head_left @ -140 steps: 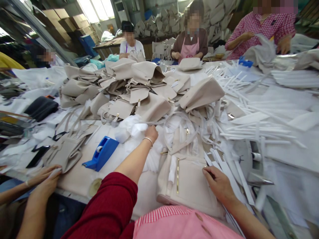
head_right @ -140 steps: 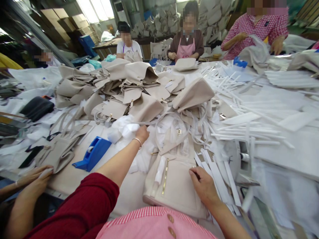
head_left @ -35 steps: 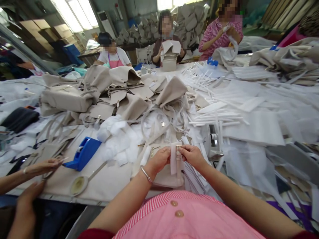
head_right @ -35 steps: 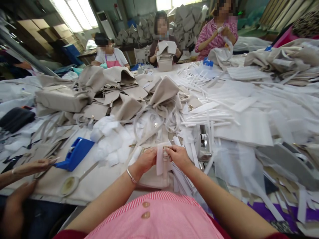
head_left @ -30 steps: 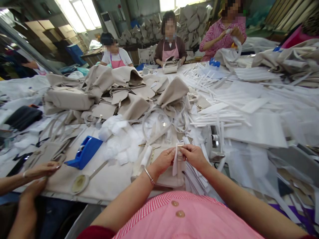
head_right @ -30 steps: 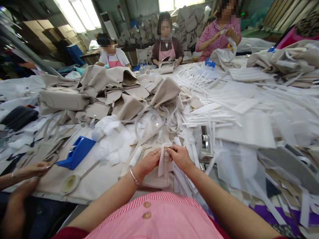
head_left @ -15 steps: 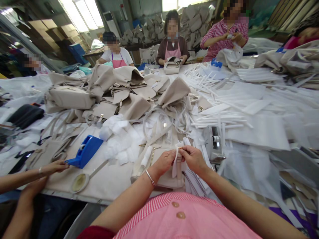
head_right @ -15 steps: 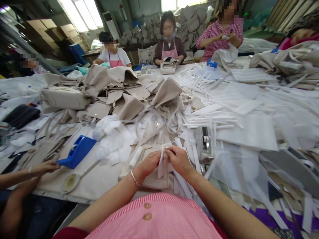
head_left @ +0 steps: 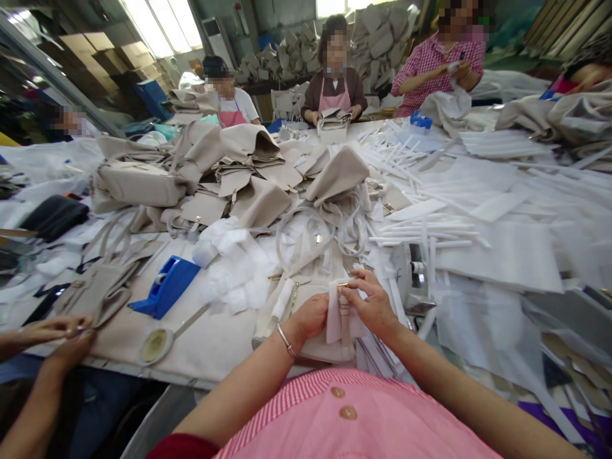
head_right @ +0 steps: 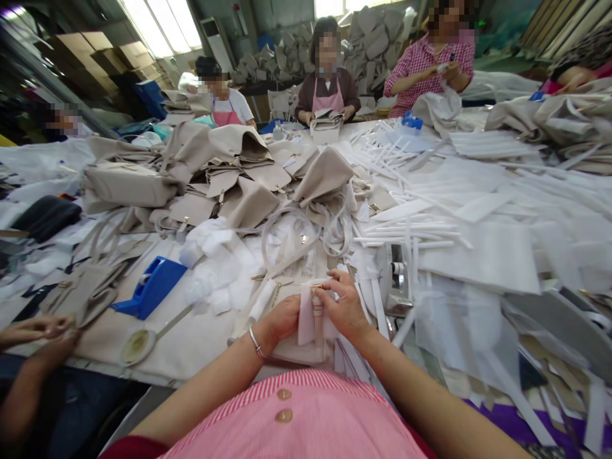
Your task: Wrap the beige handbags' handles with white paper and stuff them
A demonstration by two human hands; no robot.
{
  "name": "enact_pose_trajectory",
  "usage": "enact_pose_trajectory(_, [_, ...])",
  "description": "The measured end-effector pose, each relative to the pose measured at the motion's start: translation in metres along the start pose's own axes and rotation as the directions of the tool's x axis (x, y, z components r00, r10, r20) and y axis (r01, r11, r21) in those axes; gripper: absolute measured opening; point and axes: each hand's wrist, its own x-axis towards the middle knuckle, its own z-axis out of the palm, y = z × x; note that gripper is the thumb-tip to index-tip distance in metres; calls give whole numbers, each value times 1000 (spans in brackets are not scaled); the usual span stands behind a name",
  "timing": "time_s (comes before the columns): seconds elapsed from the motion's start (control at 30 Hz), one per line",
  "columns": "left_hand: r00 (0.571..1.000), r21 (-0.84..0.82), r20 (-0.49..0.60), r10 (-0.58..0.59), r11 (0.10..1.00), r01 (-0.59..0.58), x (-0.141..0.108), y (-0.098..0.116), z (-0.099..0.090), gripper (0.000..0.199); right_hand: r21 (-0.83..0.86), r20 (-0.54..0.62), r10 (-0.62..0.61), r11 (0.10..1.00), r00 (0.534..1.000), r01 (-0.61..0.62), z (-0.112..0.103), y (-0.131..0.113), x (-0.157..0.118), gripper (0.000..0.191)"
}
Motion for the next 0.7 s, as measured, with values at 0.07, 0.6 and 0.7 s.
enact_pose_trajectory(0.07, [996,-123,70,-56,990,64,-2,-3,2,40,39,28,30,999,999,-31,-1,1,1,16])
enact_pose_trajectory(0.6, [993,-167,-113,-26,986,7,-1,-10,24,49,277,148,176,937,973,-211,-12,1,5,30])
enact_pose_trajectory(0.7, [992,-83,-130,4,996,-14,-2,-9,24,46,388,255,232,865,939,-319,-18,2,8,47])
